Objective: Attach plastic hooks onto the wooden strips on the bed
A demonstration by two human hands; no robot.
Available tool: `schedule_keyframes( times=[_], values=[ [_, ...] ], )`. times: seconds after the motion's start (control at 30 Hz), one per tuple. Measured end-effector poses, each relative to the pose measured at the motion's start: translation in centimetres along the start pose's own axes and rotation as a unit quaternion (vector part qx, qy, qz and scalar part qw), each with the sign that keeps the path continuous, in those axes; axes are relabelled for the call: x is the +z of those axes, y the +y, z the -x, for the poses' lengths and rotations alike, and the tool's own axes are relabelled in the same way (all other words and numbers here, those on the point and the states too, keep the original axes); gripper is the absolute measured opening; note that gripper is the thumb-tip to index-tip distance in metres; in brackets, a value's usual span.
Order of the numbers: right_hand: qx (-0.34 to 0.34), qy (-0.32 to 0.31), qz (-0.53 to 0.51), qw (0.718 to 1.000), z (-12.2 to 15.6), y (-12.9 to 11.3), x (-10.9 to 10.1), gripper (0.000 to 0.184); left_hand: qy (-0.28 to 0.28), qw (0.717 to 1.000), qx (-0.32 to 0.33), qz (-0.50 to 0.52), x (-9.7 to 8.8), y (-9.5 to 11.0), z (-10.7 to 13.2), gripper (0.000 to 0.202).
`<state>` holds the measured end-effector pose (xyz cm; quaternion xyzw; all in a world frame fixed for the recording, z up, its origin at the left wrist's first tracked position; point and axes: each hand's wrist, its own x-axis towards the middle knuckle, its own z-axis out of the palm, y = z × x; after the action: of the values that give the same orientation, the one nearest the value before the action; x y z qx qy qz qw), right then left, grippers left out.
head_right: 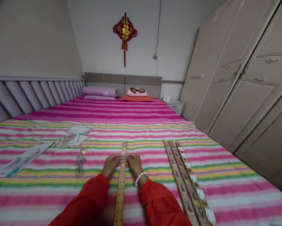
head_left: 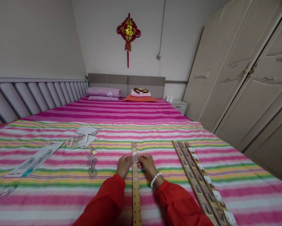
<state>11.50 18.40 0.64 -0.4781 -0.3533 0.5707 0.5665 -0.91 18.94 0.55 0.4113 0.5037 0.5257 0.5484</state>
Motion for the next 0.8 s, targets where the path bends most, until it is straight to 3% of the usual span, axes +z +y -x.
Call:
schedule_keyframes(
  times=[0.5,0.8],
  values=[
    [0.002,-0.034,-0.023,0.999,0.1,0.4,-0.4,0.025,0.014,0.995,-0.083,0.05,0.3,0.4,1.0,0.026],
    [0.008,-0.075,0.019,0.997,0.0,-0.1,-0.8,0.021,0.011,1.0,0.009,0.012,-0.3,0.7,0.5,0.044]
  ],
)
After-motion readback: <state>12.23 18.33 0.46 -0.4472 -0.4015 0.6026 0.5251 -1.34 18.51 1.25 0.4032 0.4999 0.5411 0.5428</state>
